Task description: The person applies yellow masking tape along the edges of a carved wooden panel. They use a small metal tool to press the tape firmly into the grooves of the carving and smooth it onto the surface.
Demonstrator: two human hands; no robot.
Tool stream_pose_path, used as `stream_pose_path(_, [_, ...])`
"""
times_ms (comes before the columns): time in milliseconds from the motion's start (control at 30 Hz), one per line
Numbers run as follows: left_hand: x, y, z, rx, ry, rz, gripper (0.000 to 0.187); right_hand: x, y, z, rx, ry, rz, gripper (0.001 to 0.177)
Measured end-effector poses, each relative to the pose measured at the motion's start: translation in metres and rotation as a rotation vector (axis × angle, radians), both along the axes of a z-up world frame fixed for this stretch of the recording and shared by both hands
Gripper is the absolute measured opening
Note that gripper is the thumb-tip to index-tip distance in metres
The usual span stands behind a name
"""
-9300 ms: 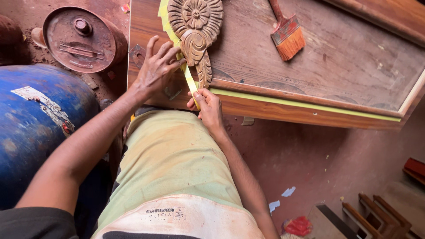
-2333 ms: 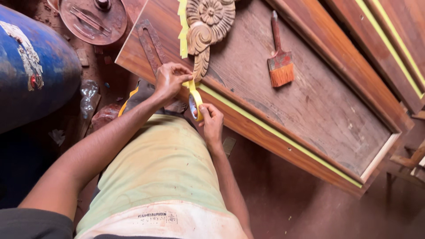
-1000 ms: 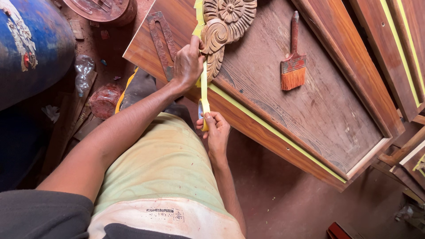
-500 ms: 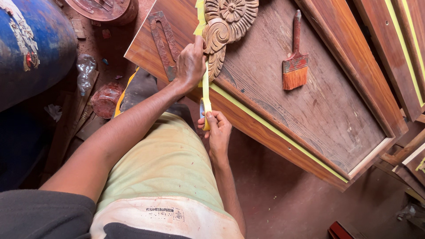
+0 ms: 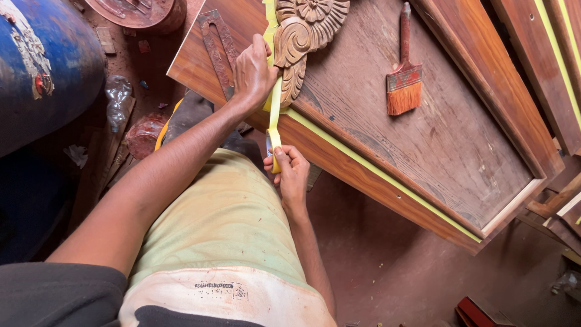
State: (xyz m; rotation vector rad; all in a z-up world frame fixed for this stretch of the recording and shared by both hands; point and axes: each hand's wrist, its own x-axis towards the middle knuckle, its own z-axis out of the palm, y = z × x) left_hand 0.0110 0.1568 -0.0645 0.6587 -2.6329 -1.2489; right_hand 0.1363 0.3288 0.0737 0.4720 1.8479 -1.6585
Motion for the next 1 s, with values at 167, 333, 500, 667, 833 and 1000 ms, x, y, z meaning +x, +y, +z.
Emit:
stream_pose_path(167, [0.003,-0.008,0.021,0.047,-0.013,-0.078,0.045,0.005,0.002,-0.008,-0.031,-0.024,-0.007,0.023])
stream_pose_path(333, [0.001,-0.007,0.023,0.031,-0.023,-0.09,0.048,0.006,0.003,-0.011,-0.03,-0.035,-0.016,0.024])
stream_pose_path(500, [0.003,-0.008,0.023,0.093,-0.101,-0.099,0.046,0.009,0.0,-0.01,-0.012,-0.04,-0.016,0.026])
stream_pose_path(667, [0.003,-0.005,0.019,0.059,-0.106,-0.09,0.05,0.012,-0.004,-0.01,-0.013,-0.037,-0.044,0.026])
stream_pose_path(833, [0.004,-0.006,0.015,0.026,-0.077,-0.125,0.053,0.016,-0.004,-0.013,-0.014,-0.027,-0.056,0.027])
stream_pose_path(1000, [0.005,-0.005,0.015,0.016,-0.06,-0.132,0.053,0.02,-0.007,-0.024,-0.057,-0.006,-0.067,0.028])
